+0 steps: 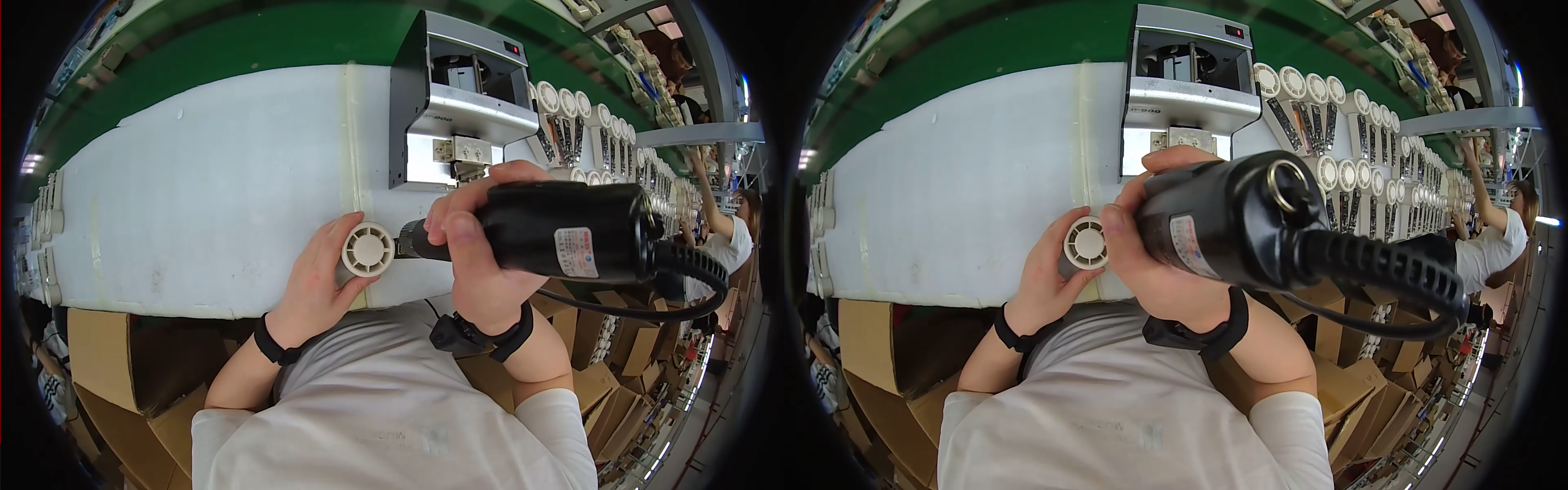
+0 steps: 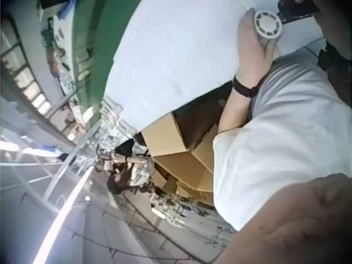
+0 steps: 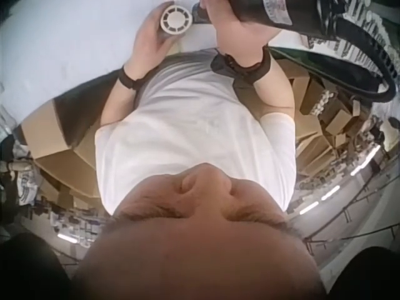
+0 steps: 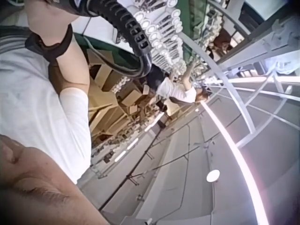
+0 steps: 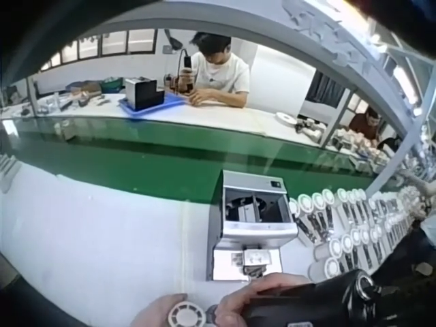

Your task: Assembling and packing small manufactured components on a production line.

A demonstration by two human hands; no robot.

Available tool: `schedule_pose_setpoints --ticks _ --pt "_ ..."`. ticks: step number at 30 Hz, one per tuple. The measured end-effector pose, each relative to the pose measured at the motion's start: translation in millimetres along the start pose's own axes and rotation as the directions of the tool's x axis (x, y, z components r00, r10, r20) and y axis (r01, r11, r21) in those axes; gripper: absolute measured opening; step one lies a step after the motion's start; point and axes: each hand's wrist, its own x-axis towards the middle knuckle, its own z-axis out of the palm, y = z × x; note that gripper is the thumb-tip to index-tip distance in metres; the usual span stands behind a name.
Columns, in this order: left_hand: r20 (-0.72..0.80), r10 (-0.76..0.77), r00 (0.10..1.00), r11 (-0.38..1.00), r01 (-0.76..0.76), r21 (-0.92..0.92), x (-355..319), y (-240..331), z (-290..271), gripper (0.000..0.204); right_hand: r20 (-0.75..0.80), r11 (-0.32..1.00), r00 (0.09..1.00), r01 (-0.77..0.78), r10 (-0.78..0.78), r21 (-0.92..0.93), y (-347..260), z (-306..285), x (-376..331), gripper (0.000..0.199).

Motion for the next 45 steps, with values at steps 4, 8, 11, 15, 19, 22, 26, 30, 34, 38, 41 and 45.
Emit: schedule_pose_setpoints --ticks 4,8,11,15,19,22,26,30,34,38,41,45 --pt "0.0 0.01 1.0 1.0 -0.01 -0.014 0.6 1.0 -0.6 0.071 -0.019 0.999 1.0 -0.008 0.009 0.049 -0.1 1.0 -0.4 0.046" --pt "-0.003 0.015 1.0 1.0 -0.015 -0.017 1.2 2.0 -1.3 0.071 0.016 1.0 1.0 0.012 -0.012 0.002 -0.2 -0.3 -0.2 0.045" --pt "-0.003 0.014 1.0 1.0 -0.014 -0.018 0.8 1.8 -0.9 0.071 0.012 1.0 1.0 0.004 -0.004 0.005 0.4 1.4 -0.2 0.046" --pt "-0.022 0.029 0.999 1.0 -0.029 -0.007 0.5 0.9 0.6 0.07 0.075 0.987 0.993 0.102 -0.093 -0.125 9.7 3.2 0.6 0.043" --pt "-0.032 0.023 0.999 1.0 -0.023 0.013 -1.3 -0.4 0.4 0.07 0.207 0.953 0.972 0.161 -0.108 -0.257 -5.8 7.8 6.5 0.036" --pt "-0.036 0.039 0.999 0.999 -0.039 0.015 -1.0 -1.5 1.1 0.07 0.222 0.944 0.969 0.174 -0.112 -0.282 -1.1 9.4 6.6 0.032" --pt "-0.03 0.03 0.999 1.0 -0.03 0.007 0.3 0.7 0.5 0.069 0.133 0.965 0.982 0.157 -0.13 -0.212 10.8 8.1 6.1 0.029" --pt "-0.016 0.015 1.0 1.0 -0.014 0.01 0.6 -1.3 1.8 0.072 0.086 0.996 0.995 0.055 -0.049 -0.066 8.8 3.3 7.5 0.032" --pt "-0.017 0.047 0.999 0.999 -0.046 0.012 1.0 -0.4 1.4 0.069 0.021 0.994 1.0 -0.011 0.009 0.105 -5.2 -16.0 22.1 0.036" --pt "-0.009 0.046 0.999 0.999 -0.046 0.002 2.1 2.1 1.2 0.069 -0.243 0.986 0.956 0.165 -0.164 -0.019 -16.2 -38.0 49.9 0.033" --pt "-0.001 0.042 0.999 0.999 -0.042 0.004 0.1 0.7 0.5 0.069 -0.295 0.968 0.922 0.227 -0.249 -0.108 -15.2 -39.8 59.0 0.032" --pt "0.004 0.043 0.999 0.999 -0.043 0.008 2.6 3.2 0.2 0.07 -0.264 0.981 0.945 0.183 -0.192 -0.06 -6.9 -32.1 54.7 0.03"
